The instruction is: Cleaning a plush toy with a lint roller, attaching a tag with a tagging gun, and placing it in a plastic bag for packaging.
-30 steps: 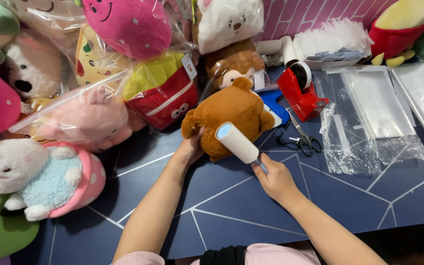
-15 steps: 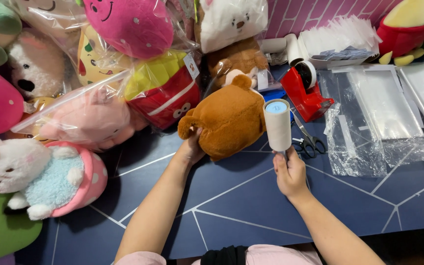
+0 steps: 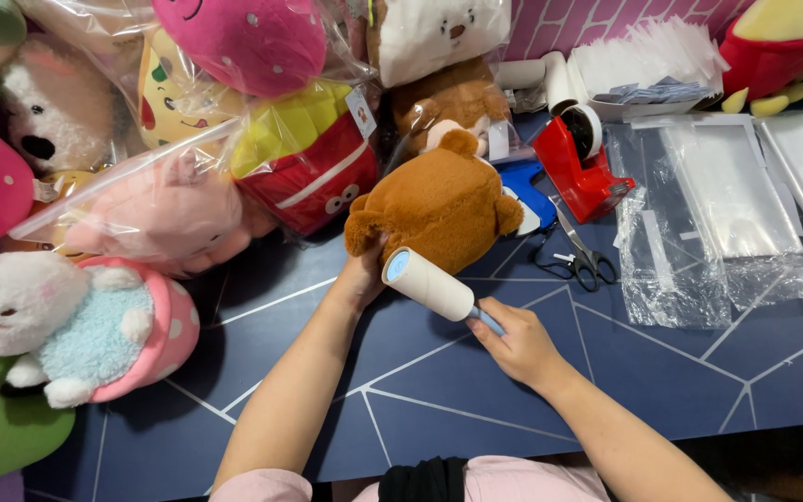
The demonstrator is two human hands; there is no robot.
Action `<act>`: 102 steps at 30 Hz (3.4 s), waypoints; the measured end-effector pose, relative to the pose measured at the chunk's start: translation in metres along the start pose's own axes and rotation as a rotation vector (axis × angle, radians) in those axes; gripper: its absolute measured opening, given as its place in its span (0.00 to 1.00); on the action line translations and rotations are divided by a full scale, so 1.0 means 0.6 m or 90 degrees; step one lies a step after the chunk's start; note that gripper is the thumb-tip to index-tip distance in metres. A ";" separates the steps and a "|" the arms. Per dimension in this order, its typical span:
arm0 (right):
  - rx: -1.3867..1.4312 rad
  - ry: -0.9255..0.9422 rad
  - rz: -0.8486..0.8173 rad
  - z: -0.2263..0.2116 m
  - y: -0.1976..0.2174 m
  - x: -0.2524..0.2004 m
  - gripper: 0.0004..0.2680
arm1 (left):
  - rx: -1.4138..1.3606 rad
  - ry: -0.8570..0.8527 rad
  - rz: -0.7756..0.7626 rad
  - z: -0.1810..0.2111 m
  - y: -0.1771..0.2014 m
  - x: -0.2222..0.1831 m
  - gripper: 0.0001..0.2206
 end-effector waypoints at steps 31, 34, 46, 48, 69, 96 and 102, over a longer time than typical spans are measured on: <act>-0.052 0.076 0.169 -0.056 0.096 -0.001 0.10 | 0.183 -0.126 -0.075 -0.024 0.032 0.021 0.40; -0.139 0.065 0.171 -0.072 0.130 0.022 0.10 | 0.231 -0.126 -0.084 -0.020 0.033 0.025 0.40; -0.236 0.060 0.243 -0.058 0.196 0.033 0.11 | 0.274 -0.118 -0.090 -0.031 0.039 0.021 0.44; -0.142 0.080 0.163 -0.061 0.152 0.019 0.10 | 0.279 -0.140 -0.097 -0.011 0.016 0.013 0.44; -0.270 0.113 0.013 -0.187 0.144 0.056 0.10 | 0.395 -0.234 -0.061 0.032 -0.081 -0.051 0.57; -0.450 0.100 0.101 -0.068 0.194 0.051 0.12 | 0.556 -0.298 -0.075 0.031 -0.083 -0.055 0.48; -0.422 0.040 0.171 -0.036 0.234 0.086 0.11 | 0.560 -0.252 -0.084 0.033 -0.087 -0.057 0.49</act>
Point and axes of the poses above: each hand's wrist, its own x-axis towards the middle knuckle, its own y-axis out of the back of the hand, z = x × y, the point moved 9 cm from there along x, towards the middle knuckle
